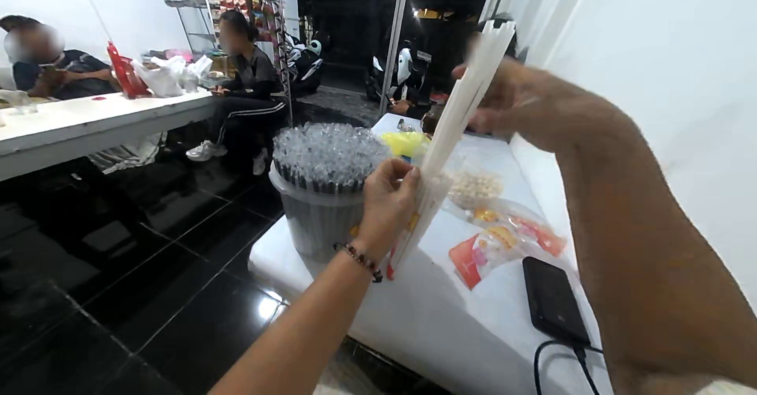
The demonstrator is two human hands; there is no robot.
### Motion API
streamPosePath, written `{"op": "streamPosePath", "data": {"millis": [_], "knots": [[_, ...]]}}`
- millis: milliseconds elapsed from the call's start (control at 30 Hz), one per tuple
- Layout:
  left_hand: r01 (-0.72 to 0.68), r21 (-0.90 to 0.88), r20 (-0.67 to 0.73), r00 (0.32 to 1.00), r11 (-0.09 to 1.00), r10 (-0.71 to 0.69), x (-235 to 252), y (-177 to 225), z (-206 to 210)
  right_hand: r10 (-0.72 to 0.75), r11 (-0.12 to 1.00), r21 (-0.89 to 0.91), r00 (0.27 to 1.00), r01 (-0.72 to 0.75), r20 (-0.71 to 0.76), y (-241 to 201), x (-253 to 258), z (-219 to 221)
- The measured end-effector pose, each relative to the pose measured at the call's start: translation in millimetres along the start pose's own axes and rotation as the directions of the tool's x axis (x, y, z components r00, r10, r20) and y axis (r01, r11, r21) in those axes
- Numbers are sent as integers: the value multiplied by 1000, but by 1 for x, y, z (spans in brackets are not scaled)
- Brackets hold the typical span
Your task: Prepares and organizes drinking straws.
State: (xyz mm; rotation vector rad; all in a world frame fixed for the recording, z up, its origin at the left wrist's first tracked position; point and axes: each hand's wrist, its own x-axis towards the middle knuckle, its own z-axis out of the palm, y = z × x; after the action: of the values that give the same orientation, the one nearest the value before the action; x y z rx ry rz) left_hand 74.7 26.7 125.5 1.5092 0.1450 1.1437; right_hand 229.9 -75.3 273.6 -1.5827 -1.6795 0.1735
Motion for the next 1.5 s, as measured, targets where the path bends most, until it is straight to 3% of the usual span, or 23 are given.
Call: {"op": "streamPosePath", "data": {"millis": [133,300,433,1133,1333,1500], "knots": [[-7,10,0,1000,1000,7,-1,0,2,-240,969,-121,940,216,-241,-13,0,-8],[-3,49,3,1000,999,3,-3,3,2,-439,819,-463,890,339,-125,-16,1,3],[-15,53,7,1000,998,14,-2,1,2,-533,740,-505,845,443,-40,0,1,17],[-60,157,-9,998,986,62,-3,-2,4,-441,736,-504,885,452,149,50,-43,72],[-33,189,-9,999,981,36,-5,1,3,-437,817,-436,898,376,-44,44,-46,55],[-44,189,-2,999,981,46,-5,-1,3,-416,795,-462,908,393,56,48,-53,61]]}}
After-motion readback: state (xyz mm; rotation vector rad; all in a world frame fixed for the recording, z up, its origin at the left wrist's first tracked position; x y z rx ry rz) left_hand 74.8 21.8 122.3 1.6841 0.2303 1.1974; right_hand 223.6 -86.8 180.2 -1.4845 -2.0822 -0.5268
